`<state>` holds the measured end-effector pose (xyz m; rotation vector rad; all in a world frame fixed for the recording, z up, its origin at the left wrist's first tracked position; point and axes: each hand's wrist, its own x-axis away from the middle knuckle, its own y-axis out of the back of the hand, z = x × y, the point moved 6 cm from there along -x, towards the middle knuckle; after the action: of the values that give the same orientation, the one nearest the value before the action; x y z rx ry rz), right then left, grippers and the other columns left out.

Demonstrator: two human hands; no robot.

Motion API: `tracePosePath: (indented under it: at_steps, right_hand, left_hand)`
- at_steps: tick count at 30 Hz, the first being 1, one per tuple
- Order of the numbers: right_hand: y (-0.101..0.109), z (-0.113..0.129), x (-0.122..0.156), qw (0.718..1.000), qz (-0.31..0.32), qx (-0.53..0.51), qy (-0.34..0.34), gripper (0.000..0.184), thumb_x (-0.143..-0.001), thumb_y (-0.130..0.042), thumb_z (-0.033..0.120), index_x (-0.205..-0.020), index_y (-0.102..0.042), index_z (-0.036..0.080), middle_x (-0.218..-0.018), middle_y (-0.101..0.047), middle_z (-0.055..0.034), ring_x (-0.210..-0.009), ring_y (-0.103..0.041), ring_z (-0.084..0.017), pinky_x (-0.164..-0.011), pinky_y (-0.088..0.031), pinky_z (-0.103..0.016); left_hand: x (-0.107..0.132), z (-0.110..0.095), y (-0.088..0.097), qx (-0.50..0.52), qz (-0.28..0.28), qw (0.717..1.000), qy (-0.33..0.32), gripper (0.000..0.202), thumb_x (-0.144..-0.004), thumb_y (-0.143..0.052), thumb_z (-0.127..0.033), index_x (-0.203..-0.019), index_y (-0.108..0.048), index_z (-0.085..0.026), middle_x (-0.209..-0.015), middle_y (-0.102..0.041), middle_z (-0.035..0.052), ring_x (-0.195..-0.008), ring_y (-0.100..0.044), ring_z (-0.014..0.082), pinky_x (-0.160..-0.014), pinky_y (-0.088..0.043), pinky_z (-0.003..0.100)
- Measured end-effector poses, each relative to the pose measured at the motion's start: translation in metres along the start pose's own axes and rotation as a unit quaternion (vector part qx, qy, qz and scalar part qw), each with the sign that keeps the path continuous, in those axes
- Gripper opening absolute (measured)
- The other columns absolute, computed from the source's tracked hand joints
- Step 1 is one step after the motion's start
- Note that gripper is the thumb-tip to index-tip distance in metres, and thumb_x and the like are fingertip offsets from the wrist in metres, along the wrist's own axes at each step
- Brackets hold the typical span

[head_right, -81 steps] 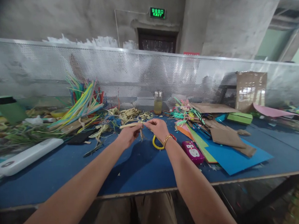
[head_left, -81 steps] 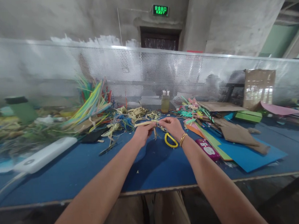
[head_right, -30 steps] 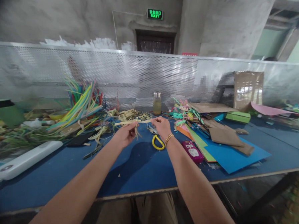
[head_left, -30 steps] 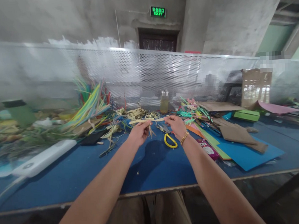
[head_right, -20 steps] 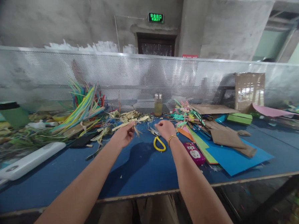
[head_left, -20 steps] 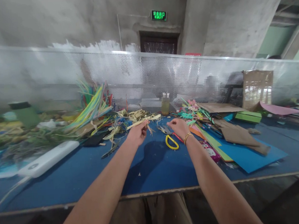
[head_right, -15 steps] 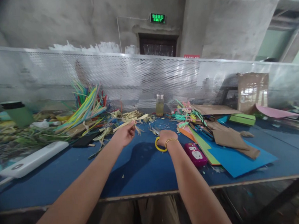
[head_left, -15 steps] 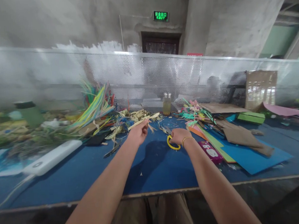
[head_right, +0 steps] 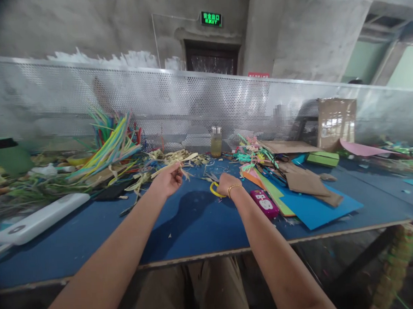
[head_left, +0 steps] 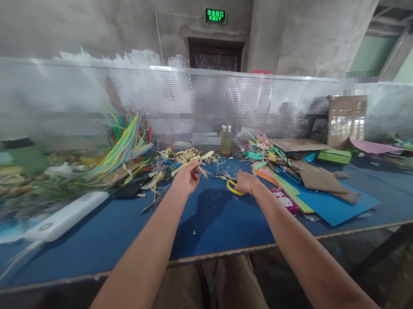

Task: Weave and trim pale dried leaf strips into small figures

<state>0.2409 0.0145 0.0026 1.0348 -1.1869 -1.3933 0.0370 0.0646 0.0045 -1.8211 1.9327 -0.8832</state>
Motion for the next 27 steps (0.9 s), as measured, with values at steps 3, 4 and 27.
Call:
tracePosePath:
  at_steps: [3,4,27]
  right_hand:
    - [0.007,-0.003,0.003,0.999,-0.010,0.043,-0.024,0.028,-0.064,-0.065,0.021,-0.089,-0.070,0.011,-0.099,-0.066,-0.0233,-0.093,-0.064,-0.032,-0.076,-0.048,-0.039]
    - [0.011,-0.004,0.003,0.998,-0.010,0.060,-0.027,0.026,-0.064,-0.065,0.020,-0.087,-0.071,0.011,-0.099,-0.066,-0.0236,-0.094,-0.063,-0.033,-0.077,-0.048,-0.039]
    - [-0.020,0.054,0.028,0.766,0.057,-0.635,0.078,0.037,-0.066,-0.068,0.045,-0.090,-0.051,0.022,-0.059,-0.047,0.0072,-0.042,-0.041,-0.004,-0.036,-0.037,-0.014]
  left_hand:
    - [-0.001,0.001,0.000,-0.001,-0.001,1.000,0.004,0.005,-0.072,-0.065,-0.012,-0.073,-0.061,-0.015,-0.059,-0.057,-0.0027,-0.044,-0.051,0.0026,-0.035,-0.031,0.011]
    - [0.000,0.001,0.000,-0.001,0.001,1.000,0.005,0.005,-0.072,-0.065,-0.012,-0.073,-0.061,-0.015,-0.058,-0.057,-0.0028,-0.044,-0.051,0.0026,-0.035,-0.031,0.011]
    - [0.008,-0.014,-0.004,0.094,0.010,0.995,-0.034,0.007,-0.077,-0.061,-0.012,-0.073,-0.055,-0.014,-0.058,-0.056,-0.0022,-0.048,-0.056,0.0038,-0.037,-0.036,0.008]
